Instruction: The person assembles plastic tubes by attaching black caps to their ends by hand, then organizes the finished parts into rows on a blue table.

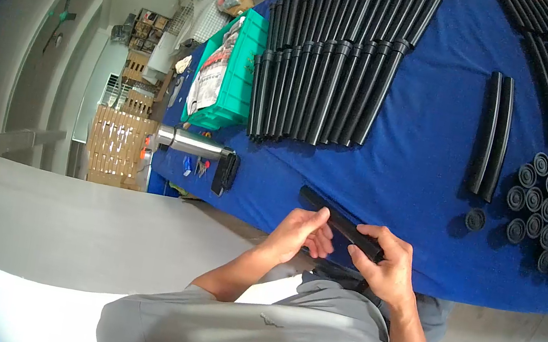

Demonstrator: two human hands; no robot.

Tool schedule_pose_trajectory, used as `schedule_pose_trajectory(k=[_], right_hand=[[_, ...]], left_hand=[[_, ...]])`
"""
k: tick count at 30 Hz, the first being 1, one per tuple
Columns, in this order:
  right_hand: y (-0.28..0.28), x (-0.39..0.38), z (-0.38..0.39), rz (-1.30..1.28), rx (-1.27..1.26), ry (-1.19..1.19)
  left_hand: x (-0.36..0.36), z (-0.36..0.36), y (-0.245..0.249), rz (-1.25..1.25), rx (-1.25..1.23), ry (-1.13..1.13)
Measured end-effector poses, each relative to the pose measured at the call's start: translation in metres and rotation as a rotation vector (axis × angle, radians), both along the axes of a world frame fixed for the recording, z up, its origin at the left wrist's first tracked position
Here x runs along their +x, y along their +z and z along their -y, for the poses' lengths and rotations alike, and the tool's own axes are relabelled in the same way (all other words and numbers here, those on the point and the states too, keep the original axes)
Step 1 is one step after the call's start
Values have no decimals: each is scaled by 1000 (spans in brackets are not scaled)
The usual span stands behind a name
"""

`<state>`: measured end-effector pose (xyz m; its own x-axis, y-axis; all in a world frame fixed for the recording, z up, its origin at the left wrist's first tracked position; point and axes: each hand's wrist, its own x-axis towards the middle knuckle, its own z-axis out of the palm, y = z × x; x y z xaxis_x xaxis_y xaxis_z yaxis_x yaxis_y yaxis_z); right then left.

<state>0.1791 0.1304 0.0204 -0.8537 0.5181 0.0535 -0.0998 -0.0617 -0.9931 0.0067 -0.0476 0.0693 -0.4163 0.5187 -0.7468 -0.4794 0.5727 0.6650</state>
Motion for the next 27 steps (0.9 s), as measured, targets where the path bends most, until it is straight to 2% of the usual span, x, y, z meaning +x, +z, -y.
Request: schedule_pose_trajectory(k=[2, 5, 6, 8, 11, 12, 13, 16, 19, 21, 27], right_hand=[[5, 1, -3, 38, -38, 29], [9, 2, -4, 63, -46, 41], [9, 1, -4, 63, -37, 40], [5, -2, -3, 20, -31, 36], [2, -1, -4, -47, -88, 33], [1, -1, -5, -71, -119, 28], [-4, 0, -5, -119, -167, 49], [-5, 5, -8, -130, -236, 100], [-9, 4, -9, -204, -187, 109], [-6, 5, -11, -218, -160, 148], [2, 8, -16, -146, -233, 194]], left_hand=[[7, -3, 8, -343, -142, -133], [3, -10, 15, -1205, 239, -413], [-2, -27, 24, -1390, 408, -507], [-3, -41, 26, -1368, 369, -619], [-14, -31, -4, -1243, 213, -785], [-11, -33, 0, -1193, 174, -742], [-9, -34, 0, -1034, 171, -649], [-9, -37, 18, -706, 128, -648], [-14, -28, 16, -643, 147, -713], [-18, -21, 11, -530, 177, -671], [-26, -15, 10, -370, 252, -726]])
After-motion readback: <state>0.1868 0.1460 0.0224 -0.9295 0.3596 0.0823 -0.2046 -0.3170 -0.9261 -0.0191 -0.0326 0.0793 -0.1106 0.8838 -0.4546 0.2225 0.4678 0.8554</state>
